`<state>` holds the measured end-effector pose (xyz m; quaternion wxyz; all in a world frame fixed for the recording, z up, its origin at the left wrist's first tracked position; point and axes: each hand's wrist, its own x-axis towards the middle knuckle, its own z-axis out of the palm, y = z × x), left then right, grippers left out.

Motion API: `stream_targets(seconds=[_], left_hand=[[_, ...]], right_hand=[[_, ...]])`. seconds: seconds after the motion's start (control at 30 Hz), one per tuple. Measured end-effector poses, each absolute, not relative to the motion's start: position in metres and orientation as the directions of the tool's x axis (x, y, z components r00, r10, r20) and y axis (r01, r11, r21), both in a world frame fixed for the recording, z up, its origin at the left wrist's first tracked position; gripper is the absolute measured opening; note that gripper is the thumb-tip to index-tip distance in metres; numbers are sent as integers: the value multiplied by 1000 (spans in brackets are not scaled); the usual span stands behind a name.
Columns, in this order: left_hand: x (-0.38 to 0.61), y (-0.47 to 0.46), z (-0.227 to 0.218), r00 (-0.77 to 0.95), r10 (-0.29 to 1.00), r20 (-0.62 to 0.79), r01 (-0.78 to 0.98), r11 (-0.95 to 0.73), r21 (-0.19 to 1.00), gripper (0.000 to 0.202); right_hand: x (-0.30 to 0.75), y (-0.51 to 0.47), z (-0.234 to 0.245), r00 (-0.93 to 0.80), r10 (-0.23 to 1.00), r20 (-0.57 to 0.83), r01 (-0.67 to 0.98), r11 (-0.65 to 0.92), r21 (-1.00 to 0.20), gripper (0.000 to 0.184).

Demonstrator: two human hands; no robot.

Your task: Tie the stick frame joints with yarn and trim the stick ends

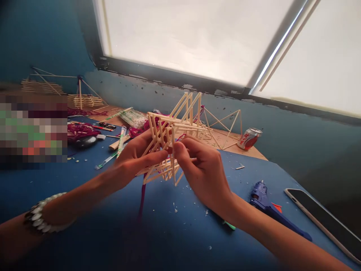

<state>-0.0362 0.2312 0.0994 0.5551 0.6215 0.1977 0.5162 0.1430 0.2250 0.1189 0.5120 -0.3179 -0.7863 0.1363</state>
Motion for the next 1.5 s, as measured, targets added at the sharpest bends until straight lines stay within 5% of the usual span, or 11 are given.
stream_targets(seconds=[0.13,0.3,0.43,0.57,0.7,0.77,0.97,1.27,1.5], left_hand=[[-37,233,101,352,843,406,-357,-280,891,42],[-42,240,104,167,918,359,-392,-272,879,27],[-46,244,107,121,960,252,-396,-186,899,26],[-49,248,106,186,935,301,-420,-201,885,34],[-48,249,99,298,775,557,-451,-401,798,78],[-45,248,92,314,711,629,-334,-538,774,92],[-40,242,82,301,765,569,215,-636,741,47],[-37,239,88,346,825,446,142,-516,845,36],[-32,232,93,382,865,324,47,-369,928,22]], right_hand=[[147,227,116,-236,677,697,294,734,-612,7],[159,243,119,-253,671,697,287,740,-608,8],[164,249,117,-506,599,621,437,798,-414,11],[164,250,110,-500,513,698,541,814,-211,11],[162,247,110,-398,595,698,526,772,-358,16],[161,244,111,-363,628,688,481,759,-439,17],[161,238,113,-363,769,526,383,638,-668,20],[162,241,116,-527,817,233,189,380,-905,23],[160,243,105,-516,836,185,185,320,-929,25]])
